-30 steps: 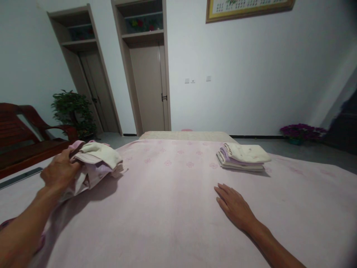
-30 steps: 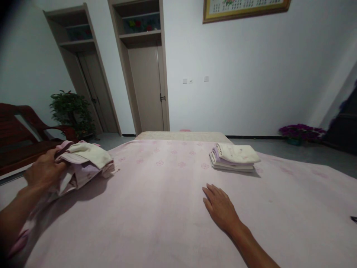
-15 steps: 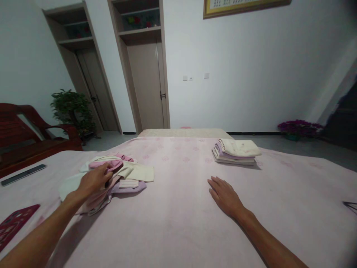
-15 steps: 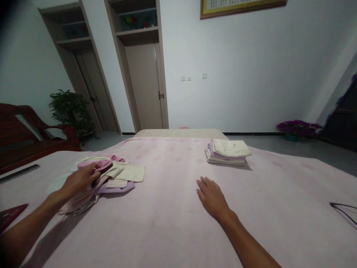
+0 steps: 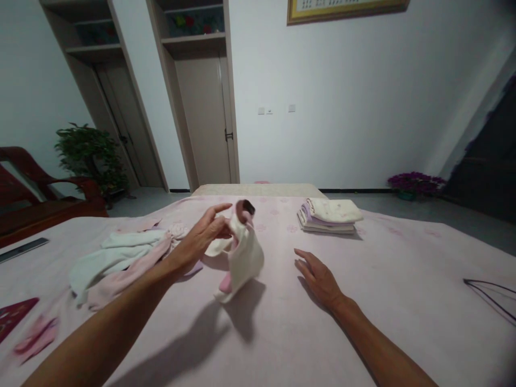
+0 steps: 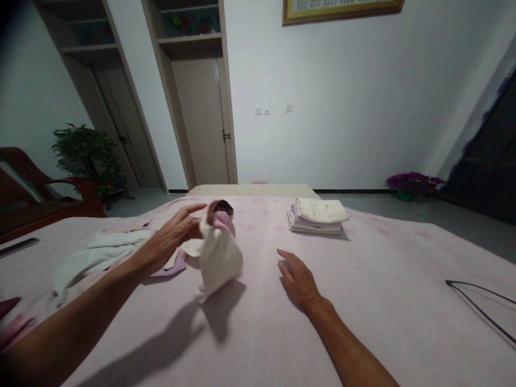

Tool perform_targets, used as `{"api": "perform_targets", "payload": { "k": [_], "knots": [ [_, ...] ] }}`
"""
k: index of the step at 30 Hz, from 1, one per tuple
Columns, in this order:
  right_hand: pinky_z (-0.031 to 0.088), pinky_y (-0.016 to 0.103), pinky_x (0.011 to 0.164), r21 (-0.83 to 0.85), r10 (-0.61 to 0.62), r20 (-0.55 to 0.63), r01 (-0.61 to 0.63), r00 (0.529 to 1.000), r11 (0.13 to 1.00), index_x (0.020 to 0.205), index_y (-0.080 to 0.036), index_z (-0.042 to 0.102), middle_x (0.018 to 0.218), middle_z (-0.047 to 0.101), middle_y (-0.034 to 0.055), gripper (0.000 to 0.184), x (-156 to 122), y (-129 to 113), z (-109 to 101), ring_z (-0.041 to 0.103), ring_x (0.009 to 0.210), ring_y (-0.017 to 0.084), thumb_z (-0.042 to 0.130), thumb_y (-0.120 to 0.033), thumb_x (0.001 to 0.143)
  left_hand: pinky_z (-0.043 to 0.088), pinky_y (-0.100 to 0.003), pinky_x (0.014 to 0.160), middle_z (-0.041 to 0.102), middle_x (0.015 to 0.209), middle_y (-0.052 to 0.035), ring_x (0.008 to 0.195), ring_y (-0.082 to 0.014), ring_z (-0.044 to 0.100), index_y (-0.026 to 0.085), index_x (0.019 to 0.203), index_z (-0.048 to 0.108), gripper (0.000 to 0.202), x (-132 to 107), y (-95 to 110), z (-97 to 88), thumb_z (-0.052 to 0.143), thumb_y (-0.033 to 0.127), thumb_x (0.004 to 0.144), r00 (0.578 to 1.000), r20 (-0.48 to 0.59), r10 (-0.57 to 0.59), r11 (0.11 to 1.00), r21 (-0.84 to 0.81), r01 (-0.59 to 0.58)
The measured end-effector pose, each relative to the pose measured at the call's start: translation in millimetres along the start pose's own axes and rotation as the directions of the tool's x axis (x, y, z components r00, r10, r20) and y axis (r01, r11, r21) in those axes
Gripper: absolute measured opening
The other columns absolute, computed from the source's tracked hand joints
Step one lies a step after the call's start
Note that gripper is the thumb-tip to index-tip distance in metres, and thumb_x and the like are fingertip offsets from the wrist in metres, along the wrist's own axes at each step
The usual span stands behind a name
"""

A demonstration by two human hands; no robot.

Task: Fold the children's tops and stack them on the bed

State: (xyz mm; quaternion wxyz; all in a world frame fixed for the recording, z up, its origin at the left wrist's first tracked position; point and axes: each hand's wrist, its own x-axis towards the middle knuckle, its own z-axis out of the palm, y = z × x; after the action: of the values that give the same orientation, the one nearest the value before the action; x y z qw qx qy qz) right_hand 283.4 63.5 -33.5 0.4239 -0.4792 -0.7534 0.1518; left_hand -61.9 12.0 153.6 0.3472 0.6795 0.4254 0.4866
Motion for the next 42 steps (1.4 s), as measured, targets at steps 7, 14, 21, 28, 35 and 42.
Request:
{"api": "perform_targets", "payload": {
  "k": [7, 14, 21, 28, 35, 42],
  "knots": [
    [0.053, 0.032, 0.068, 0.420, 0.344, 0.022, -0.321, 0.939, 0.849, 0.118, -0.015, 0.067, 0.087, 0.072, 0.0085, 0.060, 1.0, -3.5, -10.3, 0.068, 0.076, 0.022, 0.045, -0.065, 0.091, 0.049, -0.042, 0.097, 0.069, 0.120, -0.0117, 0.111, -0.0271, 0.064, 0.023, 0.117, 0.066, 0.033, -5.8, -114.9, 24.4, 0.053, 0.040, 0.091, 0.984, 0.170, -0.058, 0.862, 0.505, -0.036],
    [0.052, 0.035, 0.082, 0.020, 0.243, 0.118, -0.247, 0.963, 0.969, 0.135, -0.028, 0.057, 0.104, 0.074, 0.0042, 0.052, 1.1, -10.7, -9.2, 0.068, 0.089, 0.023, 0.050, -0.054, 0.091, 0.026, -0.067, 0.108, 0.056, 0.141, -0.0173, 0.136, -0.0400, 0.042, 0.021, 0.129, 0.062, 0.039, -25.6, -187.2, 1.9, 0.053, 0.027, 0.091, 0.984, -0.180, 0.010, 0.259, 0.951, 0.171],
    [0.051, 0.035, 0.091, -0.009, 0.202, 0.079, -0.202, 0.976, 0.979, 0.131, -0.026, 0.060, 0.122, 0.070, 0.0043, 0.054, 0.9, -12.8, -0.1, 0.067, 0.102, 0.023, 0.058, -0.026, 0.077, 0.026, -0.056, 0.112, 0.063, 0.133, -0.0158, 0.129, -0.0315, 0.052, 0.017, 0.122, 0.065, 0.035, -41.6, -211.1, -7.9, 0.043, 0.025, 0.096, 0.985, -0.163, 0.048, 0.235, 0.961, 0.147],
    [0.046, 0.025, 0.053, 0.685, 0.496, -0.055, -0.329, 0.866, 0.650, 0.125, -0.017, 0.062, 0.087, 0.072, 0.0029, 0.057, 12.8, -25.4, -16.5, 0.059, 0.060, 0.015, 0.068, -0.029, 0.069, 0.029, -0.052, 0.113, 0.066, 0.129, -0.0117, 0.132, -0.0309, 0.049, 0.022, 0.119, 0.067, 0.033, -50.0, -205.4, -1.6, 0.047, 0.022, 0.092, 0.982, -0.106, 0.154, 0.366, 0.930, 0.043],
    [0.050, 0.024, 0.049, 0.919, 0.599, -0.130, -0.131, 0.790, 0.372, 0.119, -0.025, 0.062, 0.071, 0.065, -0.0063, 0.060, 30.4, -33.5, -54.0, 0.056, 0.051, 0.012, 0.070, -0.022, 0.060, 0.038, -0.049, 0.107, 0.071, 0.119, -0.0085, 0.117, -0.0267, 0.061, 0.023, 0.111, 0.069, 0.030, -50.7, -208.6, -4.9, 0.045, 0.023, 0.092, 0.991, -0.009, 0.134, 0.504, 0.861, -0.060],
    [0.056, 0.031, 0.062, 0.819, 0.590, 0.060, -0.377, 0.805, 0.432, 0.112, -0.016, 0.065, 0.084, 0.074, 0.0049, 0.046, 13.0, -6.2, -27.9, 0.068, 0.067, 0.019, 0.069, -0.030, 0.068, 0.038, -0.051, 0.109, 0.069, 0.123, -0.0092, 0.120, -0.0272, 0.060, 0.022, 0.114, 0.069, 0.032, -51.0, -214.1, -8.4, 0.045, 0.024, 0.092, 0.993, 0.019, 0.121, 0.526, 0.846, -0.080]
  ]
}}
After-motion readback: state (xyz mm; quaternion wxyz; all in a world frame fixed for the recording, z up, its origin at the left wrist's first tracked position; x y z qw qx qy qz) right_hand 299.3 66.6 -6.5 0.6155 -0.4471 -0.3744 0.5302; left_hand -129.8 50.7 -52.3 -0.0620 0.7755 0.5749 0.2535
